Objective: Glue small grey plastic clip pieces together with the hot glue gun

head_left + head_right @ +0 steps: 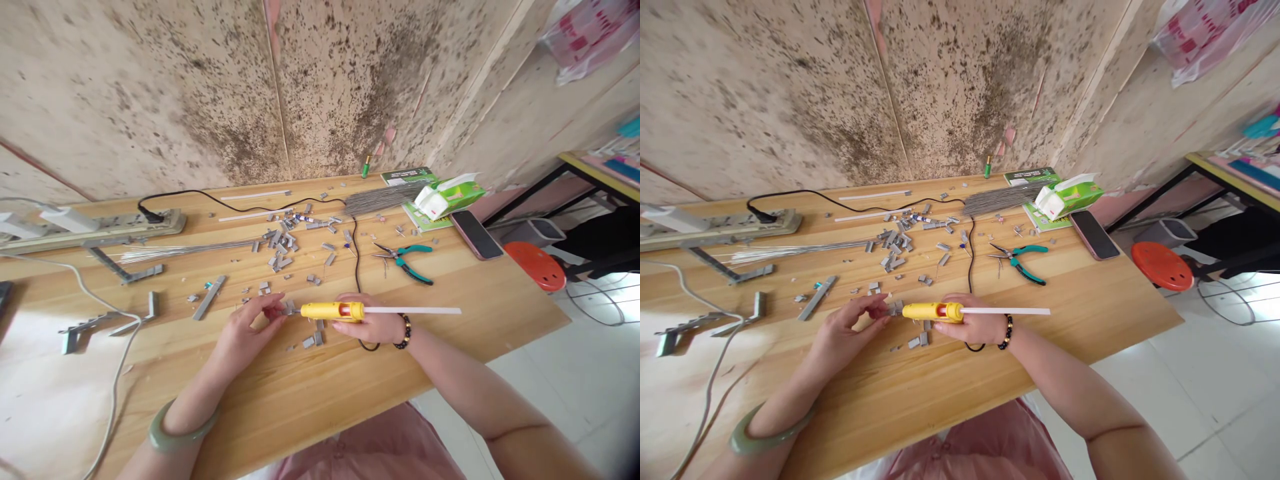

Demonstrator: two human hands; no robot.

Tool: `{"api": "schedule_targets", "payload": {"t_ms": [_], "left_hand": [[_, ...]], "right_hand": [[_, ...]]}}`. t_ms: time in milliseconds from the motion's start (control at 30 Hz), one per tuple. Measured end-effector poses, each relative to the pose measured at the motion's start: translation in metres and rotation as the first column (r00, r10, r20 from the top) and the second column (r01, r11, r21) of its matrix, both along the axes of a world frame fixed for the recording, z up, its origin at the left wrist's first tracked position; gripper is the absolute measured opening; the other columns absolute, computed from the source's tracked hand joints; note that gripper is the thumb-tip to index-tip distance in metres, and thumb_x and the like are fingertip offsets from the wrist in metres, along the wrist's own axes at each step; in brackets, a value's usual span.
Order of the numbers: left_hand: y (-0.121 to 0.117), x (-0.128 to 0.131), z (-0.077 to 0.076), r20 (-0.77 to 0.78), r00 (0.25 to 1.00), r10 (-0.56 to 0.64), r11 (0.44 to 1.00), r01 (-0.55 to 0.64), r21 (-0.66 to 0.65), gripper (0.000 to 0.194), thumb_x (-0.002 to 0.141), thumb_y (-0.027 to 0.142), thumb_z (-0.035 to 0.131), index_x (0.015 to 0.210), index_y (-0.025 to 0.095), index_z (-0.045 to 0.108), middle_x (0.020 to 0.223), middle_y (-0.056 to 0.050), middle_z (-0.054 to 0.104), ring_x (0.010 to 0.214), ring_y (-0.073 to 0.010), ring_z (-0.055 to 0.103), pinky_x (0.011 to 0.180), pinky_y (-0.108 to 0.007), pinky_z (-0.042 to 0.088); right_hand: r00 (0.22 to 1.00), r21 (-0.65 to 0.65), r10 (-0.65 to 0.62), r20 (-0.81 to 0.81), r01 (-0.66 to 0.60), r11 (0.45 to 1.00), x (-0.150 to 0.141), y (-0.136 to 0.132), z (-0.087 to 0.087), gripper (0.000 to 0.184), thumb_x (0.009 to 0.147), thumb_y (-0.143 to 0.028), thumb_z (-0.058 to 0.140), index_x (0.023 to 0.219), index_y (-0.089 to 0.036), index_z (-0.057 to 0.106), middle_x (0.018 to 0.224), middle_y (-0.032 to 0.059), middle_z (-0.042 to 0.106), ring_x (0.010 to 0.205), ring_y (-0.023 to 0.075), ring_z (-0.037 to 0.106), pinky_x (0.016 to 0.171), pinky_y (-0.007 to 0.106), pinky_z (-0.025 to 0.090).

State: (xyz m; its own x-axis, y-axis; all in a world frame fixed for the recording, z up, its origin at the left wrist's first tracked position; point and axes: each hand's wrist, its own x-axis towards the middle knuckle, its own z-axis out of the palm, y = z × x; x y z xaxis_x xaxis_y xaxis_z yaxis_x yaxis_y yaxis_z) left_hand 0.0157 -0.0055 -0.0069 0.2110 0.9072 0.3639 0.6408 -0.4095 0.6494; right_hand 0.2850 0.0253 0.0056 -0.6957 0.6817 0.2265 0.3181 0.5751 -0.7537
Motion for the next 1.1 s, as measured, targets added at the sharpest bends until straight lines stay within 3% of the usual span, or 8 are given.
{"api": "schedule_targets", "payload": {"t_ms": [1100], "left_hand": [[-0.0012,0.0002,0.0004,-0.019,1.000,-0.010,1.000,0.010,0.002,0.034,0.085,0.030,0.059,0.118,0.021,0.056,0.084,-0.002,0.071,0.072,-0.0147,0.067,0.072,-0.028,0.056]], "right_hand": [[0.999,0.043,-0.030,0.027,0.029,0.999,0.0021,0.0010,-0.0027,0.019,0.086,-0.032,0.055,0.072,-0.020,0.054,0.075,0.0013,0.058,0.071,0.0153,0.054,0.074,0.027,0.047]]}}
